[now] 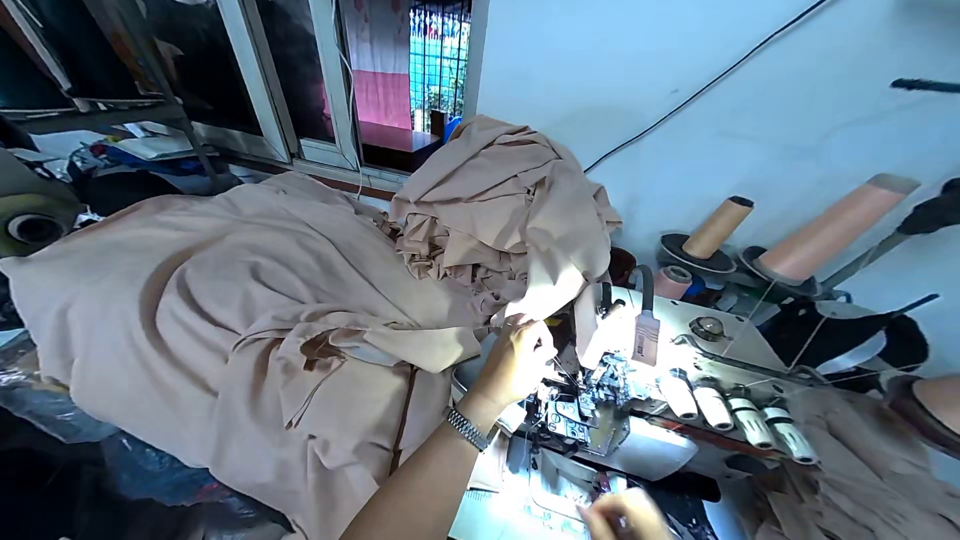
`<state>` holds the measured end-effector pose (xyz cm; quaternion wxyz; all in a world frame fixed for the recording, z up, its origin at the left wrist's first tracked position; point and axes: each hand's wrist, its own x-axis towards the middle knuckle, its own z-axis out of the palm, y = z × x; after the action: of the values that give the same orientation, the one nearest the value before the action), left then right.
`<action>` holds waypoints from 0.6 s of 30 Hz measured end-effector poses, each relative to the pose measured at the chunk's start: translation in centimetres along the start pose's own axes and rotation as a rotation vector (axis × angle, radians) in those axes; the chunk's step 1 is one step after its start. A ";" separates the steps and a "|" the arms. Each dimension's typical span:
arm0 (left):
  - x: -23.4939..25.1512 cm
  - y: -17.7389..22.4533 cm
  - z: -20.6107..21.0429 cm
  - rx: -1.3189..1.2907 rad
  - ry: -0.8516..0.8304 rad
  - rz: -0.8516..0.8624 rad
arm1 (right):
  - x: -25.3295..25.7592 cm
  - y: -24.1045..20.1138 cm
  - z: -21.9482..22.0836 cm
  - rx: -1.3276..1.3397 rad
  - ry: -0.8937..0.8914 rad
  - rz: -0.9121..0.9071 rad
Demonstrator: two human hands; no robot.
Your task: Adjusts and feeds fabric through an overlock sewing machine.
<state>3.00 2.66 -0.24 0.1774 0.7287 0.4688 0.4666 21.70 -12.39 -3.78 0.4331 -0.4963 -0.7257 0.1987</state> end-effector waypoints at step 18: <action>-0.3 0.3 -0.3 -0.002 0.008 -0.068 | 4.9 5.2 0.0 -0.699 0.594 0.018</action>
<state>2.82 2.19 -0.07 0.1921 0.7103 0.4937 0.4635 23.93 -5.75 -5.39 0.4273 -0.6543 -0.5893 -0.2050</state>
